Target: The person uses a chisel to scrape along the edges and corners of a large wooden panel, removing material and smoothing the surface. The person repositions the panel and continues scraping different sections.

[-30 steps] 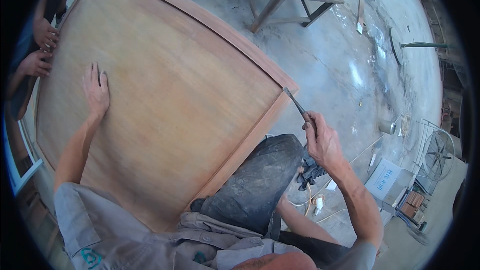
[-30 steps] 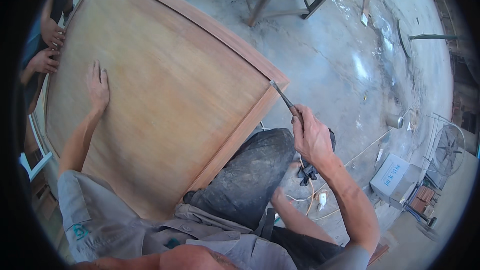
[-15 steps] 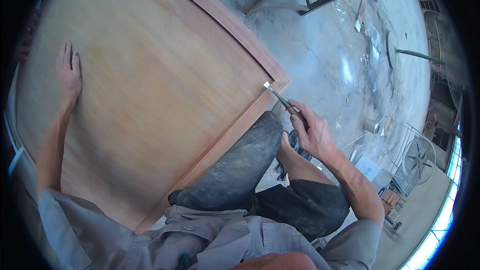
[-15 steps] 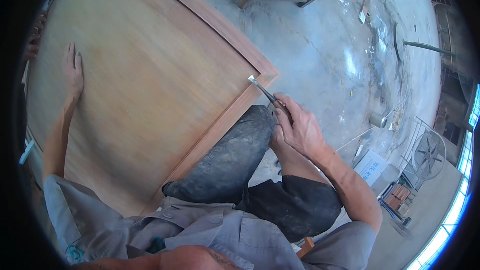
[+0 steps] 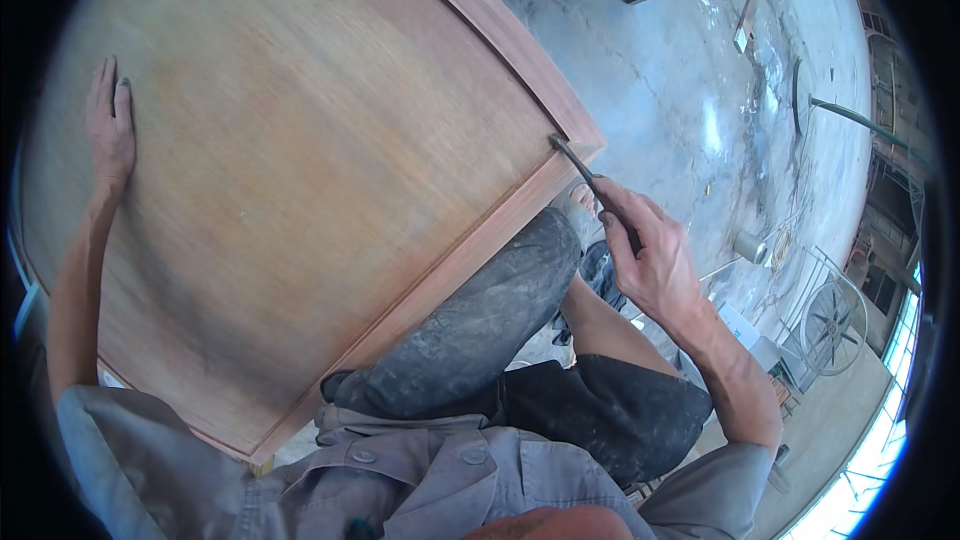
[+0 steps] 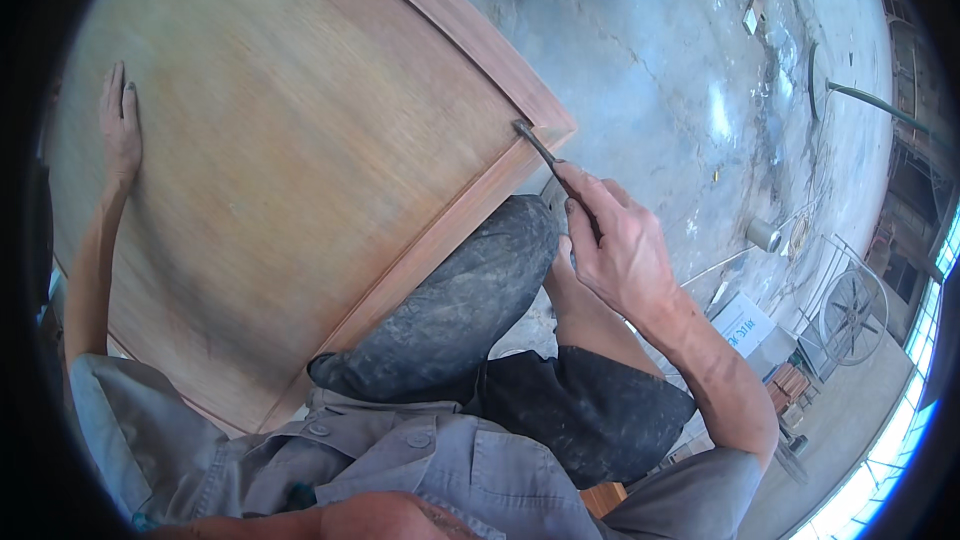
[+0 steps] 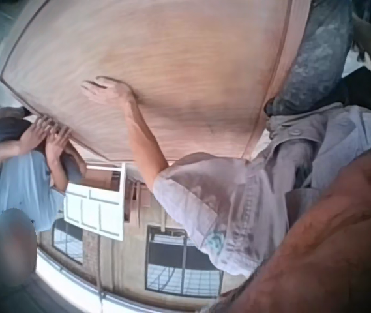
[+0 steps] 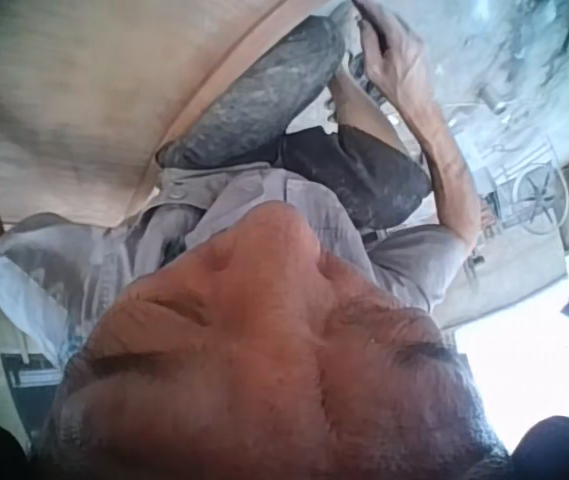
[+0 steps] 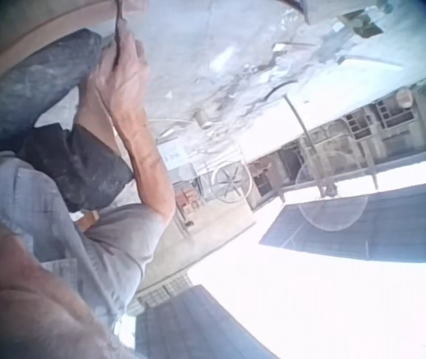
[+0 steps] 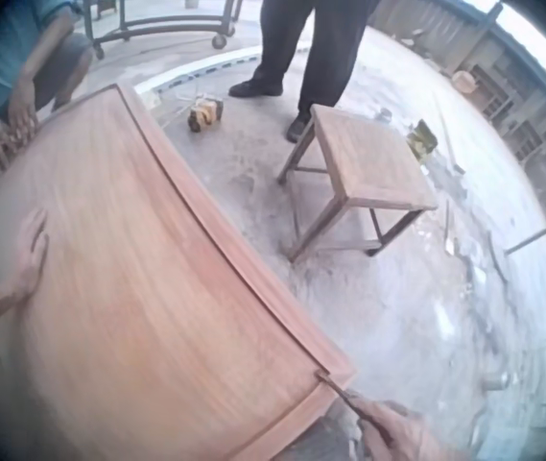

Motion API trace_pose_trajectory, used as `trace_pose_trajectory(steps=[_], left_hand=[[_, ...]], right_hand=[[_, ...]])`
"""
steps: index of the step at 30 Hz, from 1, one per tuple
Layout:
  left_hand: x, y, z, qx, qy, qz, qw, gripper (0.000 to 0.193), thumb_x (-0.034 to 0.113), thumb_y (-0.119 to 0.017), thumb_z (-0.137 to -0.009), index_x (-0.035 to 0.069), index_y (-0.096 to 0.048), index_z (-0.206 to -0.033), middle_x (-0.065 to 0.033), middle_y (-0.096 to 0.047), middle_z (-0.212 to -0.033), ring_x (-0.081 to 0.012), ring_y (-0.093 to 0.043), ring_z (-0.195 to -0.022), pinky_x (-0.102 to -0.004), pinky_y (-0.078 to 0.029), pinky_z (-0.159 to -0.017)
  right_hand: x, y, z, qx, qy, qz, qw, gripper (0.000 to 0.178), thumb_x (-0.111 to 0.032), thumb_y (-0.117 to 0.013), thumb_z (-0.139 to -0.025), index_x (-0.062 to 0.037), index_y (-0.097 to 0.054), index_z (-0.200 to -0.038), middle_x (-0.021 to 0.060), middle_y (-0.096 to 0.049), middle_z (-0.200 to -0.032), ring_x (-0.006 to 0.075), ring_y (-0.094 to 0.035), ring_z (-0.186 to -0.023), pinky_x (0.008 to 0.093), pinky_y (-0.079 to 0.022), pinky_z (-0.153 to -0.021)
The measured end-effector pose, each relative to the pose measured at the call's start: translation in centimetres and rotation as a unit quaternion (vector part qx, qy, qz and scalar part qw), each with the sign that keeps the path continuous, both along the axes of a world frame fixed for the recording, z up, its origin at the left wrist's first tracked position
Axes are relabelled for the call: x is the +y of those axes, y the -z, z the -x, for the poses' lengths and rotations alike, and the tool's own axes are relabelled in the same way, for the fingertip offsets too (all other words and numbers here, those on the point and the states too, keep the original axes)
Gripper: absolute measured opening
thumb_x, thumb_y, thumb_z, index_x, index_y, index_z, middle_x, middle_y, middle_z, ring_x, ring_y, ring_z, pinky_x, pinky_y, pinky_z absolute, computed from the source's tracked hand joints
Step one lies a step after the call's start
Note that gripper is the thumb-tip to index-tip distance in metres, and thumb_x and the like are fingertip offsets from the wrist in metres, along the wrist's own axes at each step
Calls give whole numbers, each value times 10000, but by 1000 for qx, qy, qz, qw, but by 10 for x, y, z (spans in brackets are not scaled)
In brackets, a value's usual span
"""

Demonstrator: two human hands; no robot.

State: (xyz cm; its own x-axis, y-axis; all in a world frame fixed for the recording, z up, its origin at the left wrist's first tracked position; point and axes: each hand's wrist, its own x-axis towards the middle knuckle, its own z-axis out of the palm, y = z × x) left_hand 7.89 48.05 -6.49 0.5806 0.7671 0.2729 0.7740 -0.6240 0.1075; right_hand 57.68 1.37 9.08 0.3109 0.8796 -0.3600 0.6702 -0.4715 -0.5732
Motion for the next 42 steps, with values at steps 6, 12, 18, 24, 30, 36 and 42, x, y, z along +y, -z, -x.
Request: trace_pose_trajectory(steps=[6,12,18,24,30,36,42], left_hand=[[3,3,1,-6,5,-1,1000,520,325,-440,-1125,61,-483,-1571,-175,-467,-1622,-338,-375,-1537,-417,-271,-1271],[2,1,1,-3,5,-2,1000,521,323,-443,-1123,67,-477,-1576,-165,-471,-1620,-334,-379,-1533,-415,-271,-1273],[-4,0,-6,26,-23,-3,999,541,351,-420,-1124,90,-448,-1598,-150,-441,-1643,-325,-365,-1542,-416,-261,-1279],[-1,-2,-3,33,-18,-7,999,537,347,-414,-1125,97,-448,-1599,-150,-433,-1650,-326,-358,-1546,-416,-258,-1280],[-2,-5,-9,21,-12,7,1000,538,339,-427,-1121,82,-452,-1593,-156,-447,-1639,-334,-368,-1539,-414,-262,-1278],[-1,0,-4,31,-11,-8,999,541,342,-434,-1119,80,-452,-1592,-158,-444,-1640,-336,-363,-1541,-416,-259,-1280],[-11,-10,-16,31,-39,15,999,544,353,-435,-1120,85,-452,-1593,-161,-423,-1652,-333,-345,-1550,-413,-250,-1284]], right_hand=[[-1,5,3,-63,-19,-17,998,370,29,-629,-928,-56,-699,-1281,184,-669,-863,370,-690,-717,437,-558,-639],[-13,23,-3,-102,-56,-38,992,439,51,-667,-898,-79,-699,-1315,147,-675,-898,329,-696,-710,419,-571,-613],[-23,39,-5,-117,-72,-57,989,484,43,-687,-895,-100,-680,-1358,130,-694,-1005,306,-716,-750,406,-605,-635],[-7,53,3,-123,-66,-97,985,507,45,-699,-890,-118,-675,-1369,132,-692,-1025,300,-717,-759,398,-611,-640],[-5,54,2,-130,-64,-123,982,514,64,-697,-879,-113,-680,-1362,134,-682,-1061,282,-715,-751,392,-607,-631],[-19,36,-1,-117,-63,-49,990,542,77,-704,-868,-113,-678,-1374,129,-657,-1170,234,-702,-711,378,-594,-583],[-8,57,1,-149,-84,-106,979,570,79,-717,-858,-109,-669,-1394,128,-629,-1245,221,-664,-655,374,-586,-556]])
